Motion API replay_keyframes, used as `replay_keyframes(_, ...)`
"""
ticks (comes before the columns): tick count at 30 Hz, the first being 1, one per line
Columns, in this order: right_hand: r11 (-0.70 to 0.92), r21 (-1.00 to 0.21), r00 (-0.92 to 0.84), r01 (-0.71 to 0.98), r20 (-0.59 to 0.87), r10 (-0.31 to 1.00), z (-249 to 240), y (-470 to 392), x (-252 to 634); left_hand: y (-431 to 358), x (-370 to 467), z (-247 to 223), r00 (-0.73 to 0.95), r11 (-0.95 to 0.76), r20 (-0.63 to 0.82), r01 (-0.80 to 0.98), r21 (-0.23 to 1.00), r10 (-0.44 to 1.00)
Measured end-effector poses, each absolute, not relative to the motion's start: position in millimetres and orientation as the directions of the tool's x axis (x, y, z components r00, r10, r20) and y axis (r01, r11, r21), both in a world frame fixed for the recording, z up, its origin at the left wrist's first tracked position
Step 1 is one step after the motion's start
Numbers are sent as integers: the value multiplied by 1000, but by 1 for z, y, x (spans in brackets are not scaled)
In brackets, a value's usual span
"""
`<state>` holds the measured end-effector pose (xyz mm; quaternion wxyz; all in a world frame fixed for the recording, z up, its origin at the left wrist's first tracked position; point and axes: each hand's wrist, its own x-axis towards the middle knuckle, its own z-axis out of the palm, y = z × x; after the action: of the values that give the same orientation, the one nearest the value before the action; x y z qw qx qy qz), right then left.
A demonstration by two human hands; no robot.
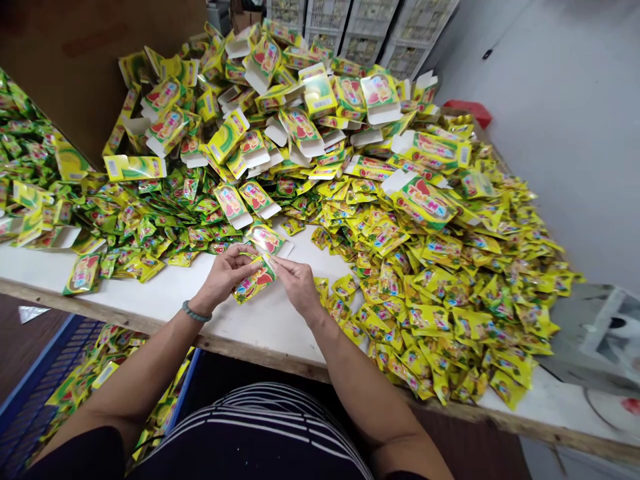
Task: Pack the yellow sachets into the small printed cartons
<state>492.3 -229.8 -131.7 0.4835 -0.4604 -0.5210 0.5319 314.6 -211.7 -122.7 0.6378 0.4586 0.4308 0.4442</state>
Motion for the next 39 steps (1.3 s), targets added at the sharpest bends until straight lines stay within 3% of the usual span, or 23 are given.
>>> replay_keyframes(8, 277, -937, -148, 214, 249, 957, -126, -245, 483, -214, 313, -118, 217, 219, -165, -254, 942, 962)
replay_keyframes(15, 410, -829, -161, 381, 377, 912, -134, -258, 458, -213, 314, -115, 172, 268, -228, -271, 925, 958)
replay_keyframes(18, 466, -805, -270, 367, 387, 882, -132, -251, 465, -217, 296, -100, 159, 270, -255, -81, 960, 954)
replay_keyframes(20, 490, -774, -270, 402, 410, 871, -126, -242, 482, -227, 264, -80, 190, 248, -291, 221, 943, 938)
replay_keyframes(22, 409, -741, -160, 533, 386, 908, -118, -233, 508, -241, 219, -56, 236, 188, -383, 578, 794, 893)
replay_keyframes(24, 182, -688, -48, 703, 210, 977, -110, -226, 539, -258, 173, -35, 165, 142, -492, 837, 529, 855)
replay_keyframes(27, 46, -480, -102, 876, -90, 991, -106, -224, 574, -276, 134, -15, -46, 150, -477, 972, 182, 878)
replay_keyframes(30, 68, -350, -140, 934, -186, 973, -110, -229, 582, -271, 154, -20, -107, 137, -271, 986, 94, 957)
replay_keyframes(34, 110, -485, -236, 868, -208, 949, -116, -227, 568, -227, 236, -54, -65, 85, -112, 979, 183, 992)
replay_keyframes(37, 103, -634, -237, 766, -131, 962, -120, -217, 561, -190, 292, -84, -41, 41, -8, 974, 222, 999)
replay_keyframes(39, 89, -692, -173, 716, -51, 984, -125, -210, 561, -173, 315, -99, 8, -6, -12, 977, 212, 1000)
